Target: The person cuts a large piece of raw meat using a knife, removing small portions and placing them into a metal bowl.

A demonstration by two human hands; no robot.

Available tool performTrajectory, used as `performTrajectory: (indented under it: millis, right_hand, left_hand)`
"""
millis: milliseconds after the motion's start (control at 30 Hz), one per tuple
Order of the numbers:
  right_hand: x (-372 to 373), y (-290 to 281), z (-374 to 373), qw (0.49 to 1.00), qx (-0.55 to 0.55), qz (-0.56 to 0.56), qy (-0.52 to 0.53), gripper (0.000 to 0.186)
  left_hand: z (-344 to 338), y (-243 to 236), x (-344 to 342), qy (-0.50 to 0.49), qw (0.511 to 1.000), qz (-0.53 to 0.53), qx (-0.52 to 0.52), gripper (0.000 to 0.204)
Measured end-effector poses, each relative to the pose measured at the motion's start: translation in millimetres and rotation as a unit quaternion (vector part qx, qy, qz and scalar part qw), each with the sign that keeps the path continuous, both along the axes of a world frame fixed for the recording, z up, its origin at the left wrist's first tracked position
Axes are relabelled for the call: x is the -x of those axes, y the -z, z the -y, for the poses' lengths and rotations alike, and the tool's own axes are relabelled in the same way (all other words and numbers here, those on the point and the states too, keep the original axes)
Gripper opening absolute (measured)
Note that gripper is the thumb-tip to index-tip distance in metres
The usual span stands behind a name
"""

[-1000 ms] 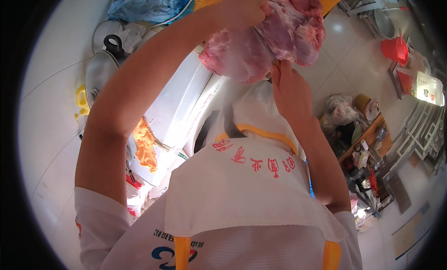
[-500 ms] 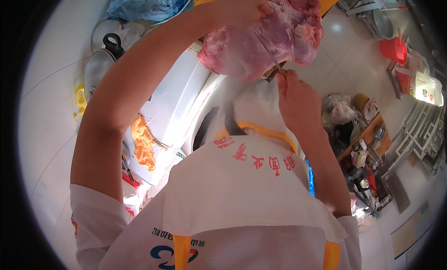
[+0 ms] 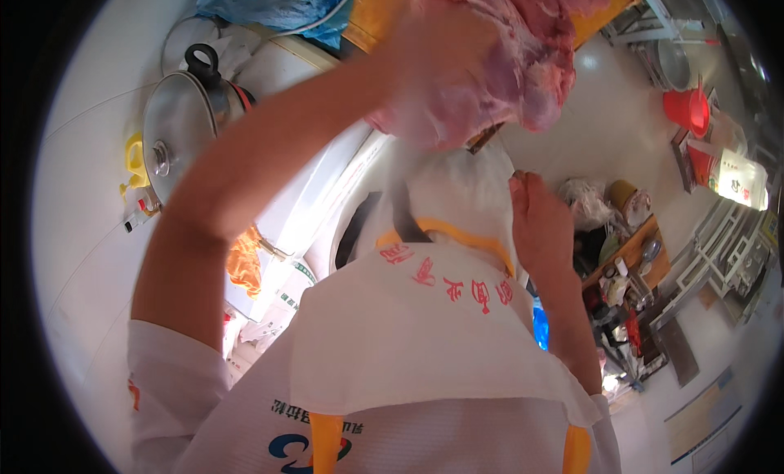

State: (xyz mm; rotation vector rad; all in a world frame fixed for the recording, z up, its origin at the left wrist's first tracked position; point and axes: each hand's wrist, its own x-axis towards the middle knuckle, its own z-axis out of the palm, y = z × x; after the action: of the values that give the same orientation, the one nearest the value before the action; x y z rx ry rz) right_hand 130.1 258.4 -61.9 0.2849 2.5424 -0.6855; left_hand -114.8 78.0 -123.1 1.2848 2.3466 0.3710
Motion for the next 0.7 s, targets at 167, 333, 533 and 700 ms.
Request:
performTrajectory:
  millis: [167,333,533,700]
  right_hand:
    - [-8,33,19,0.995,0.018,-0.099,0.003,0.025]
    - [-1,48,37,0.991,0.045,-0.123,0.005,0.023]
    - [25,78,26,0.976,0.03,-0.149,-0.153,0.032]
    - [32,90,32,0.968,-0.002,-0.192,-0.162,0.037]
  left_hand:
    - [-83,-6,-81,-0.271,0.953,-0.095,0.101,0.07]
    - [-115,26,-98,-0.416,0.905,-0.083,-0.024,0.073]
    - [-117,20,-96,-0.418,0.906,-0.067,0.008,0.079]
    - [-115,10,-91,-0.396,0.917,-0.047,0.027,0.079]
